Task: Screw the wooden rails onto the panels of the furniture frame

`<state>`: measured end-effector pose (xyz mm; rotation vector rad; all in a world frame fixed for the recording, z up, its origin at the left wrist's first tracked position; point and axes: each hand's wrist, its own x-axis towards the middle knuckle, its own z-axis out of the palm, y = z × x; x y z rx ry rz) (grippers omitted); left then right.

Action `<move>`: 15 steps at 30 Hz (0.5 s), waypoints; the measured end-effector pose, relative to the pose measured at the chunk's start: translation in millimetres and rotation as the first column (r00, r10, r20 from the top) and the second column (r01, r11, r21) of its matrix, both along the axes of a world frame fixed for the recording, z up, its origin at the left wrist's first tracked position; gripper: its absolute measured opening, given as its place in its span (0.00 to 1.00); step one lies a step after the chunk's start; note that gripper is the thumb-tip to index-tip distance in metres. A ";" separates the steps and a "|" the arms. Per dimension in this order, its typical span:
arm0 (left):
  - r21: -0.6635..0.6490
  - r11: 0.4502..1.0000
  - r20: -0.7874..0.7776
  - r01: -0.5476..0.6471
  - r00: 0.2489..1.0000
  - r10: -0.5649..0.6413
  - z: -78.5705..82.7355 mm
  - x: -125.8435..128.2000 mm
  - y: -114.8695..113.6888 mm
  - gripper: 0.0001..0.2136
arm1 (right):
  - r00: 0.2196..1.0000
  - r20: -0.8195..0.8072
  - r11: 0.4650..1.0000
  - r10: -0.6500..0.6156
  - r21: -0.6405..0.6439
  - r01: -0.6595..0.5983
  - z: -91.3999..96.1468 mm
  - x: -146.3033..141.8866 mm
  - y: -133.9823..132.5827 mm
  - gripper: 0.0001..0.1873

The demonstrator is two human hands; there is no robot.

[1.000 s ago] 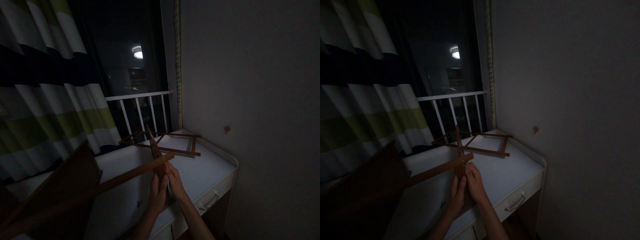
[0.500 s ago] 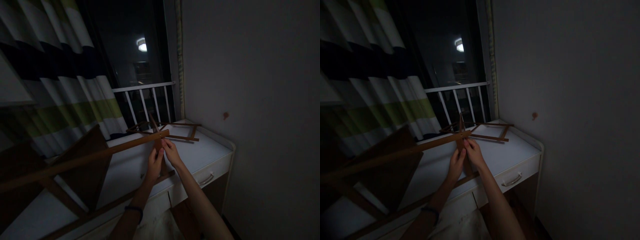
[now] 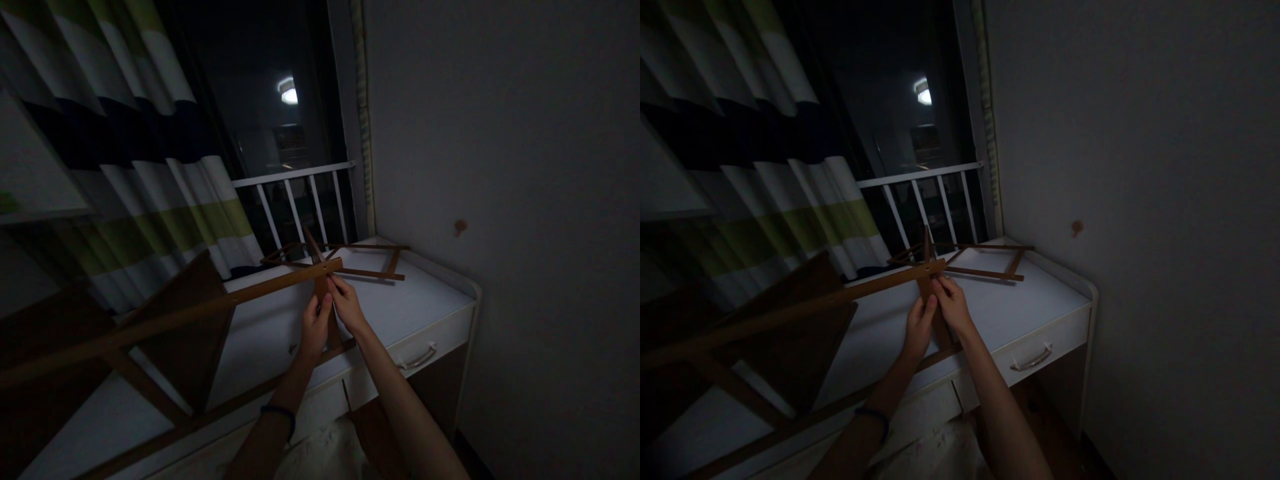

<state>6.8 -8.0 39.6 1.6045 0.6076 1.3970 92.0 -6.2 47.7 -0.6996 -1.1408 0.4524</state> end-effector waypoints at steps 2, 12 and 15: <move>0.000 1.000 0.007 -0.007 1.000 0.007 -0.2 0.5 -1.3 0.21 | 1.000 -0.014 1.000 0.006 -0.012 -0.006 -0.2 -1.1 -1.0 0.17; 0.097 0.995 0.016 -0.022 1.000 0.021 -3.0 2.5 -1.3 0.17 | 0.998 -0.059 0.999 0.001 -0.053 -0.004 -3.5 -3.6 0.6 0.21; 0.100 0.995 0.022 -0.018 1.000 0.016 -1.8 2.6 -2.3 0.17 | 0.999 -0.051 0.999 -0.010 -0.053 0.008 -3.7 -3.4 -1.8 0.20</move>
